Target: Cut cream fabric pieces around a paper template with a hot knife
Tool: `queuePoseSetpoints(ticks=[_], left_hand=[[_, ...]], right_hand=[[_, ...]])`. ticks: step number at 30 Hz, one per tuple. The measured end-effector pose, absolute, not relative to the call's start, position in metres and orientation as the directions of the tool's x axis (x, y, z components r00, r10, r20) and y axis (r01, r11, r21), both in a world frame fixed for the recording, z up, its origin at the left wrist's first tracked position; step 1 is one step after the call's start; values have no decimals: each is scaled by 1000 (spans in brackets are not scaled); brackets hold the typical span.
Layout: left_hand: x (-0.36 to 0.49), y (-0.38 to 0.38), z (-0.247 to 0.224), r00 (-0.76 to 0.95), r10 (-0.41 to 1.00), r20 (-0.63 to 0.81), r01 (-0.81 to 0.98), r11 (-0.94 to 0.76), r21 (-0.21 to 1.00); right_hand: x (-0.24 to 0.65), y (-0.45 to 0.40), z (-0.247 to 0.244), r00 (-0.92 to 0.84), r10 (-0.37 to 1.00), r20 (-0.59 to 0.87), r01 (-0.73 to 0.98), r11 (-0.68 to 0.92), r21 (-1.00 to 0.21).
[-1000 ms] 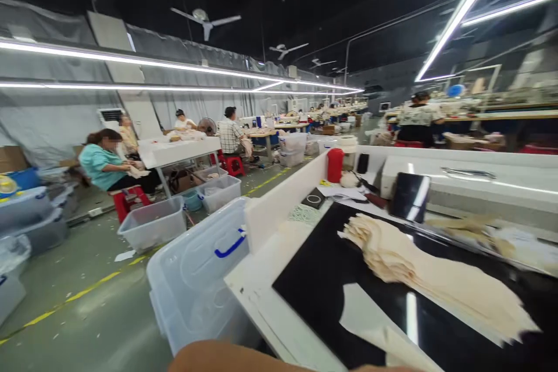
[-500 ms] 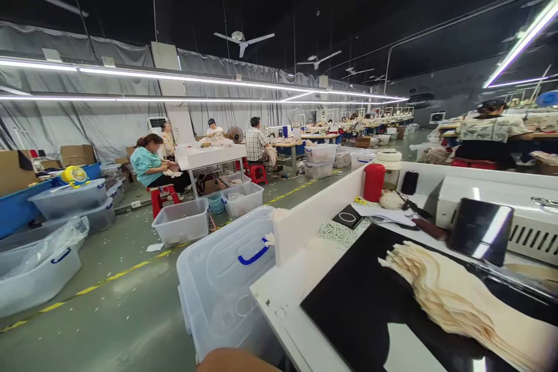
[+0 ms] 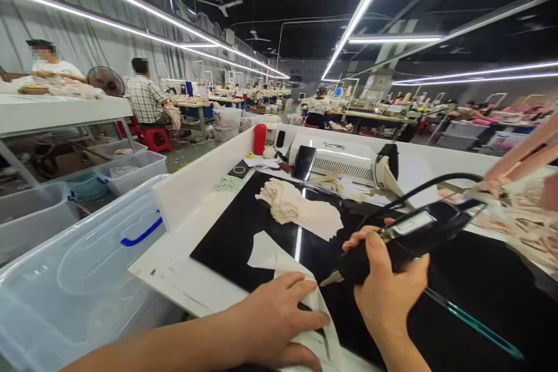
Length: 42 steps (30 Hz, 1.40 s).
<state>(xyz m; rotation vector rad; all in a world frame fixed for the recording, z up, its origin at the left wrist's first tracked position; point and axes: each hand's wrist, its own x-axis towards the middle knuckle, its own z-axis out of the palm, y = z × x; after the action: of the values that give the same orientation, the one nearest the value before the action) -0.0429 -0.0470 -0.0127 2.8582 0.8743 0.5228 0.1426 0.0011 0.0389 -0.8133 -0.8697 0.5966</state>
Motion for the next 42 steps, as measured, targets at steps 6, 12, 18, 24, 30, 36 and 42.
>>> queuePoseSetpoints(ticks=[6,12,18,24,30,36,42], left_hand=[[-45,-50,-7,771,588,246,539,-807,241],[-45,-50,-8,764,600,238,545,-797,259],[-45,-49,-9,767,595,241,537,-800,266],[-54,-42,1,773,594,224,510,-791,337],[-77,-23,9,770,607,199,544,-786,292],[-84,-18,10,730,679,82,643,-722,257],[-61,-44,30,576,817,-16,797,-557,235]], right_hand=[[131,3,43,486,758,436,-185,577,-796],[131,4,36,495,750,439,-193,588,-786],[130,6,34,489,741,460,-157,594,-789],[138,3,43,476,748,463,-172,595,-785],[155,-21,54,470,785,404,-230,550,-803],[163,-42,56,448,809,381,-251,523,-815],[165,-42,53,443,809,386,-231,519,-823]])
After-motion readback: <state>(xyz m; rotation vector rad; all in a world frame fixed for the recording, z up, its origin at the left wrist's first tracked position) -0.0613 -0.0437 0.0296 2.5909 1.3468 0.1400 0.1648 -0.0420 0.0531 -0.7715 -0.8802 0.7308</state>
